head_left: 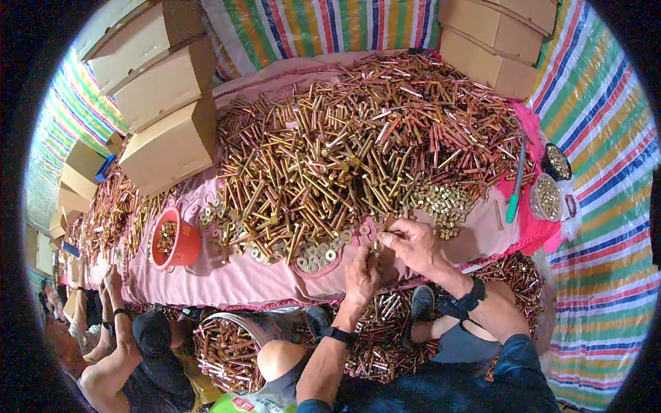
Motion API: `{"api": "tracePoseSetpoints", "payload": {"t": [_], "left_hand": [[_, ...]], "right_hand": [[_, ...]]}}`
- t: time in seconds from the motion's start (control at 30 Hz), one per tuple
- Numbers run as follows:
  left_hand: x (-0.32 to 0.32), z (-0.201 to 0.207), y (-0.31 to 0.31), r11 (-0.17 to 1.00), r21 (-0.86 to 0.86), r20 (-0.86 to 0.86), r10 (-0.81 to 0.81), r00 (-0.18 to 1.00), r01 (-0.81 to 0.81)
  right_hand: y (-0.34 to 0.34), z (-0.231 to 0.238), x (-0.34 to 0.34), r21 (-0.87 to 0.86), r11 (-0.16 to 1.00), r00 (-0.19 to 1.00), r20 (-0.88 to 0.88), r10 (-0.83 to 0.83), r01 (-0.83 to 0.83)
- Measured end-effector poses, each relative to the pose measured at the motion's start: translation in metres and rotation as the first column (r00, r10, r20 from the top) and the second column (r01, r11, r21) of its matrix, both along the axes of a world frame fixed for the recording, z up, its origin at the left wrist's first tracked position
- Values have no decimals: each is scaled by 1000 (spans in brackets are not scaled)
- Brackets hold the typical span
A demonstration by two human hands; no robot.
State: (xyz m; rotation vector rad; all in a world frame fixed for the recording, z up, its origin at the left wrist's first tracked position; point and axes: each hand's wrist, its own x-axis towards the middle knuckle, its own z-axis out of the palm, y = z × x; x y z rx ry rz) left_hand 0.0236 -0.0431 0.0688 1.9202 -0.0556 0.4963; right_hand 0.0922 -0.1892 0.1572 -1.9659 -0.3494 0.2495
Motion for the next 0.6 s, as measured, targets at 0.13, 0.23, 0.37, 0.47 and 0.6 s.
{"api": "tracePoseSetpoints", "payload": {"t": [0.13, 0.23, 0.37, 0.47, 0.6], "left_hand": [[1, -3, 2, 999, 37, 12, -9, 1000, 8], [-2, -3, 4, 999, -9, -38, -35, 999, 34], [-7, -8, 5, 988, -150, -69, 24, 997, -35], [-2, 4, 8, 995, -11, 76, 98, 992, -97], [-5, 1, 3, 998, -14, 43, 65, 997, -65]], "right_hand": [[1, -4, -5, -71, 997, 938, 341, 61, -40], [0, 12, -8, -176, 982, 931, 341, 132, -75], [-7, -41, -1, -124, 980, 935, 303, 184, -153], [-2, -58, -7, -149, 976, 929, 314, 197, -157], [0, -62, -6, -342, 912, 902, 279, 328, -226]]}}
